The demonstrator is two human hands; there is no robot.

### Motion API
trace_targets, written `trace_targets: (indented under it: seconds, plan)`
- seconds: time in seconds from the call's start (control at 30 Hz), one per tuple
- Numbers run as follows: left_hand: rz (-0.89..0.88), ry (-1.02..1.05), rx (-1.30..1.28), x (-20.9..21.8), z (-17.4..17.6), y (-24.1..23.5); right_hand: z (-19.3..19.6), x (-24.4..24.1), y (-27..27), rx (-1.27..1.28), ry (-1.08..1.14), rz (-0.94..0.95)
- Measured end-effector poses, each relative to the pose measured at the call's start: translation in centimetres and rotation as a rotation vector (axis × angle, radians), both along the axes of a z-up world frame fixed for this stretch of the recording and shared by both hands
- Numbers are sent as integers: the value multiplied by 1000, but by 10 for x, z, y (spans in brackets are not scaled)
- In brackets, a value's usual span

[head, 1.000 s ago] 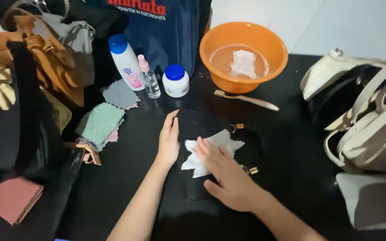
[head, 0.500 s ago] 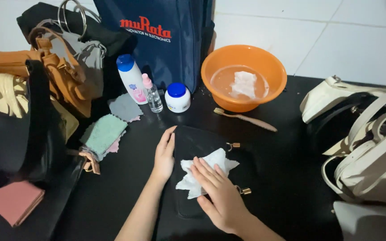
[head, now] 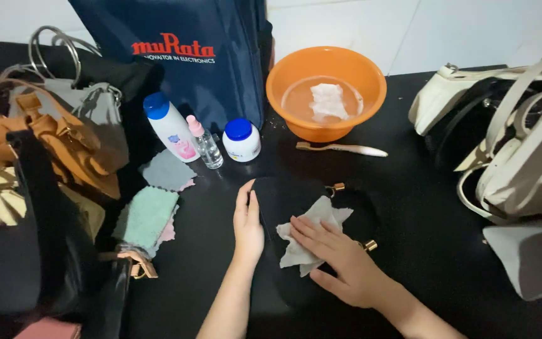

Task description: Cleaning a black leather handbag using a spray cleaner and multiple cloths to wipe and buff the surface.

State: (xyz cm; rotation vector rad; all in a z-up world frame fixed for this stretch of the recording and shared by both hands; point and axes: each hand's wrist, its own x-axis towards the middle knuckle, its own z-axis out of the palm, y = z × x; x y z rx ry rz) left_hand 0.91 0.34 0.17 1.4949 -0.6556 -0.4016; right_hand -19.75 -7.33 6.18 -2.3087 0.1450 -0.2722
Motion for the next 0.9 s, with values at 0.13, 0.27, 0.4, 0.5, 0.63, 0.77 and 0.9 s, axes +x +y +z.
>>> trace_targets:
  seconds: [0.13, 0.27, 0.4, 0.5, 0.63, 0.77, 0.9]
  plan:
    - [-2, -20, 3, 3, -4, -1, 5, 0, 8, 23, -47, -33]
    - [3, 26, -20, 3, -2, -3, 14, -2, 20, -93, 164, -30]
    - [-30, 142, -52, 4, -3, -5, 20, -6, 15, 106, 264, -79]
    - [-24, 158, 44, 3, 9, -4, -16, 10, -26, 48, 257, -145]
    - [-23, 155, 105, 0, 20, -3, -43, 43, -59, 50, 85, -171]
    - [-33, 99, 86, 5, 7, -5, -13, 48, -19, -205, 185, -152]
    - [-15, 86, 23, 9, -12, -7, 0, 46, -3, -202, 162, 146]
